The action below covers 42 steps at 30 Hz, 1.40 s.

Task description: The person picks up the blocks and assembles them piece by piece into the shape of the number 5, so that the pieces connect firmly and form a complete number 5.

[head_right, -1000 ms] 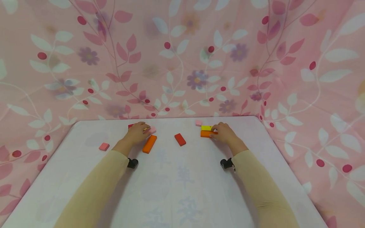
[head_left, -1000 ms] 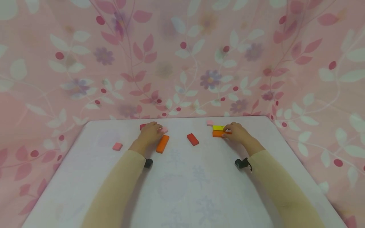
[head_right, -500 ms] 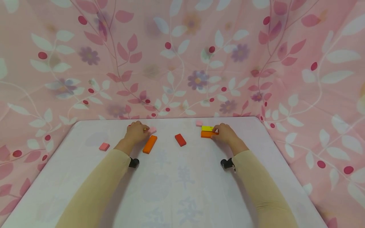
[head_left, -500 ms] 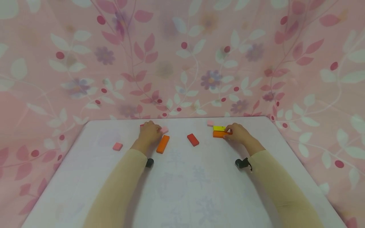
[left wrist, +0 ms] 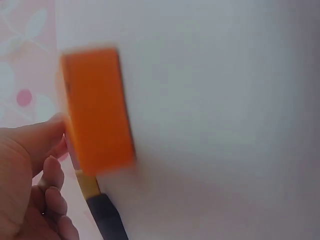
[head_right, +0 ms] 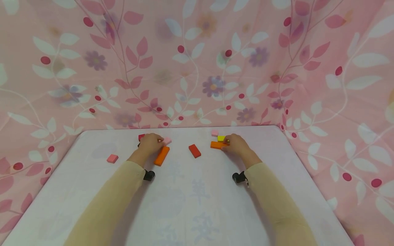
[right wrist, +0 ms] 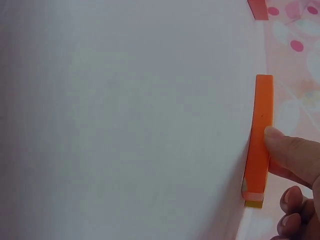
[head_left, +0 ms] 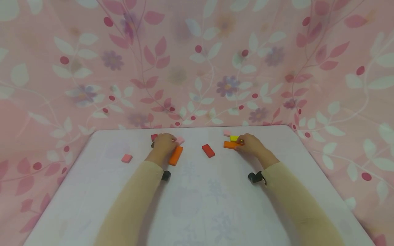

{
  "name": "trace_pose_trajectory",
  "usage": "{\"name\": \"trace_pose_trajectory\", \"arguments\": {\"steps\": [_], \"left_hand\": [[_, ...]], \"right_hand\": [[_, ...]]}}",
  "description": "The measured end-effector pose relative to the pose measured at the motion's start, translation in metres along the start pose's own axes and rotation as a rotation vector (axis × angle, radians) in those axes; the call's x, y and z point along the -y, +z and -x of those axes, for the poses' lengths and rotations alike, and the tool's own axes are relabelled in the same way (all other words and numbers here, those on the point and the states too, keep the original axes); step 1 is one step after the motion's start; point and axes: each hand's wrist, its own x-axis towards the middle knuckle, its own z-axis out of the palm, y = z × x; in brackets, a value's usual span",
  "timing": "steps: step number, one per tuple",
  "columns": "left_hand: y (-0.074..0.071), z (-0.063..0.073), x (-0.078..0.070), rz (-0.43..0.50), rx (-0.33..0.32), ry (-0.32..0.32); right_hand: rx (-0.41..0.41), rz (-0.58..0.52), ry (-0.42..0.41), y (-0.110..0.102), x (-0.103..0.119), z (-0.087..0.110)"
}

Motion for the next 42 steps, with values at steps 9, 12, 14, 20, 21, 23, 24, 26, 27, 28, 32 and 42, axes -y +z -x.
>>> {"name": "trace_pose_trajectory", "arguments": {"steps": [9,12,14,20,21,23,24,26,27,28,32,42], "left_hand": [[0.011,-0.007,-0.014,0.012,-0.005,-0.025],[0.014,-0.01,-0.021,-0.001,0.013,-0.047],[0.015,-0.012,-0.026,-0.01,0.028,-0.066],[0.018,-0.013,-0.034,-0.041,0.016,-0.093],[0.019,-0.012,-0.035,-0.047,0.008,-0.09],[0.02,-0.012,-0.036,-0.055,-0.007,-0.082],[0.021,-0.011,-0.037,-0.053,-0.012,-0.082],[0.024,-0.011,-0.037,-0.049,-0.021,-0.087],[0.025,-0.011,-0.037,-0.048,-0.028,-0.089],[0.026,-0.011,-0.038,-0.044,-0.034,-0.094],[0.03,-0.011,-0.041,-0.026,-0.048,-0.113],[0.033,-0.011,-0.041,-0.013,-0.053,-0.107]], "right_hand": [[-0.032,0.029,-0.064,0.006,0.028,-0.013],[-0.031,0.031,-0.049,0.008,0.036,-0.017],[-0.03,0.035,-0.04,0.008,0.04,-0.02],[-0.024,0.041,-0.056,0.011,0.054,-0.03],[-0.025,0.035,-0.055,0.012,0.055,-0.032],[-0.025,0.026,-0.054,0.014,0.059,-0.036],[-0.025,0.02,-0.046,0.015,0.06,-0.038],[-0.019,0.006,-0.032,0.018,0.063,-0.042],[-0.017,-0.005,-0.023,0.02,0.065,-0.043],[-0.016,-0.012,-0.015,0.021,0.067,-0.045],[-0.019,-0.067,0.024,0.027,0.073,-0.052],[-0.048,-0.095,-0.005,0.028,0.081,-0.048]]}}
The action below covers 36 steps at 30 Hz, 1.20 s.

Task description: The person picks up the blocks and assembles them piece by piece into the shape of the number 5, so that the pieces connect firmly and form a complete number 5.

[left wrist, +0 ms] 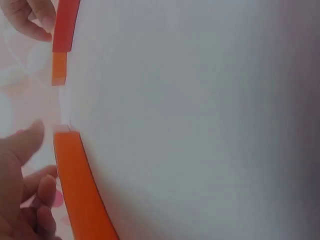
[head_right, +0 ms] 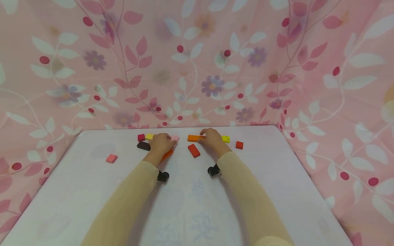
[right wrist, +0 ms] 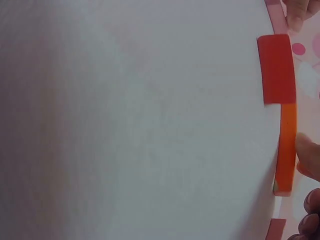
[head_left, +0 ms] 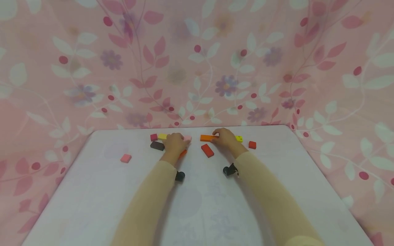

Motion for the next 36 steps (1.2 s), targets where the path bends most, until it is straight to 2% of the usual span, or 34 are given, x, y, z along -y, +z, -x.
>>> {"name": "trace_pose_trajectory", "arguments": {"steps": [6,12,15,19,26,33,36], "left_hand": [[-0.01,-0.005,0.013,0.009,0.052,0.15],[-0.012,-0.002,0.019,-0.048,0.168,0.152],[-0.01,0.001,0.018,-0.072,0.195,0.148],[-0.008,0.003,0.017,-0.09,0.17,0.144],[-0.003,-0.004,0.011,-0.138,0.095,0.166],[0.004,-0.005,0.003,-0.124,0.07,0.115],[0.004,-0.002,-0.001,-0.115,0.066,0.096]], "right_hand": [[-0.044,0.06,-0.024,-0.007,-0.008,0.0],[-0.011,0.038,0.013,-0.007,-0.011,0.003],[-0.004,0.022,0.028,-0.005,-0.011,0.004],[-0.008,0.007,0.038,-0.003,-0.011,0.003],[-0.025,-0.021,0.019,-0.002,-0.007,-0.002],[-0.026,-0.099,0.051,0.003,-0.003,-0.005],[-0.029,-0.096,0.054,0.006,-0.002,-0.007]]}}
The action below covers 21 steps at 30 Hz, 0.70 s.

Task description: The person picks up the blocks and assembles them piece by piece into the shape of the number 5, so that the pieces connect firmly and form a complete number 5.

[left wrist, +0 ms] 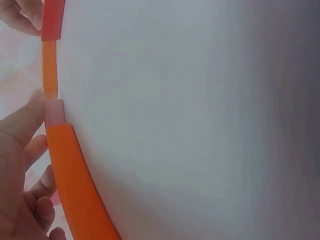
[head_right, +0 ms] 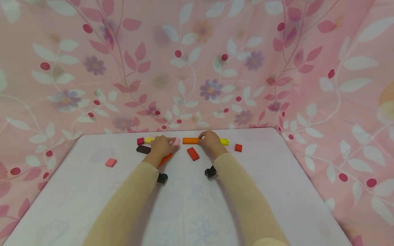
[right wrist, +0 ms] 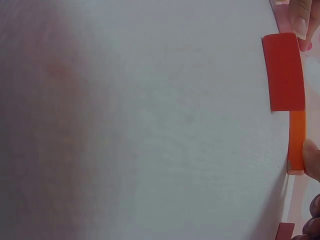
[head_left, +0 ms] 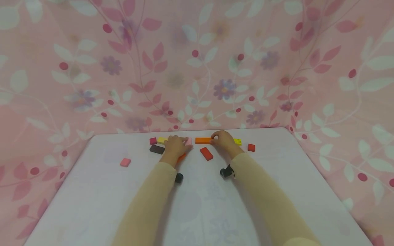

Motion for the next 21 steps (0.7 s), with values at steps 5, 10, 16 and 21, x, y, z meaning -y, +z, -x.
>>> {"name": "trace_pose_trajectory", "arguments": {"steps": [5,10,16,21], "left_hand": [[-0.001,0.002,-0.006,-0.025,-0.003,-0.022],[0.001,0.001,-0.008,-0.038,-0.012,-0.036],[0.001,0.004,-0.011,-0.031,-0.023,-0.036],[-0.001,0.006,-0.012,-0.033,-0.027,-0.023]], "right_hand": [[-0.001,0.013,0.001,0.002,0.003,-0.002],[-0.01,0.024,-0.012,0.003,0.007,-0.002],[-0.005,0.02,0.01,0.004,0.011,-0.001],[-0.018,0.024,-0.012,0.004,0.014,-0.002]]}}
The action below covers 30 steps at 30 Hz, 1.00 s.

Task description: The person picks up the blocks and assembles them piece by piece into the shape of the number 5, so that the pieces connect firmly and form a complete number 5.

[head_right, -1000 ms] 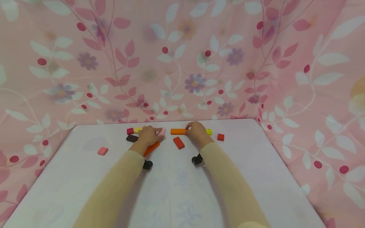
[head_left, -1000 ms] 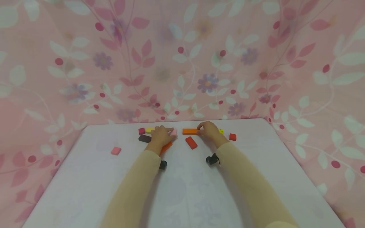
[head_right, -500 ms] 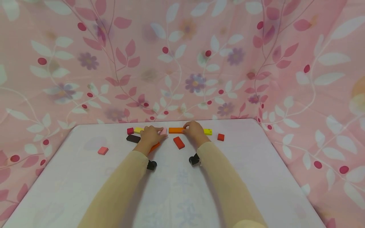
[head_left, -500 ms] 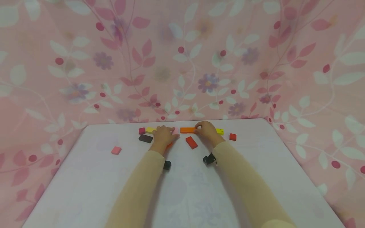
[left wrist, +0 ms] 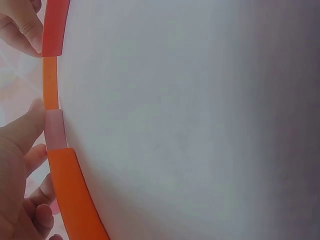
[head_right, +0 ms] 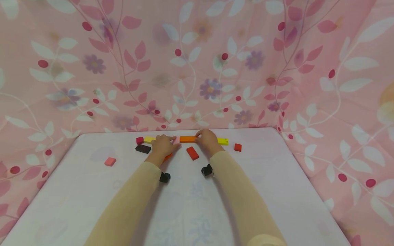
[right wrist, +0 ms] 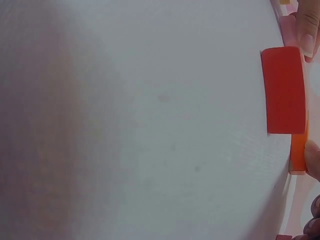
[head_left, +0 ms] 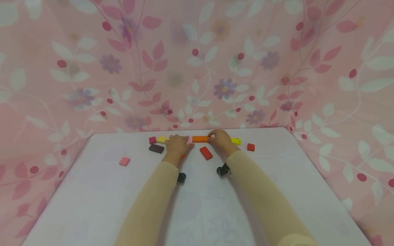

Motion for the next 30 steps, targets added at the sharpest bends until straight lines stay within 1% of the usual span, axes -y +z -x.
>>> {"name": "trace_pose_trajectory", "arguments": {"steps": [3,7,13,19,26,30], "left_hand": [[0.0,-0.001,0.001,0.006,0.002,0.001],[-0.001,-0.001,0.0,0.018,0.005,-0.004],[-0.002,0.002,-0.004,0.008,-0.007,-0.004],[-0.003,0.0,-0.004,0.024,-0.012,0.006],[0.001,-0.003,0.003,0.072,0.02,0.021],[-0.001,-0.003,0.009,0.049,0.048,0.041]], "right_hand": [[0.001,0.002,-0.011,-0.001,0.001,-0.001],[0.011,0.004,0.009,0.0,0.001,-0.003],[0.011,-0.002,0.026,0.0,0.002,-0.005],[0.005,-0.029,0.039,0.0,0.001,-0.004],[-0.018,0.001,0.009,-0.001,-0.006,-0.005],[-0.02,0.022,-0.007,-0.004,-0.007,-0.005]]}}
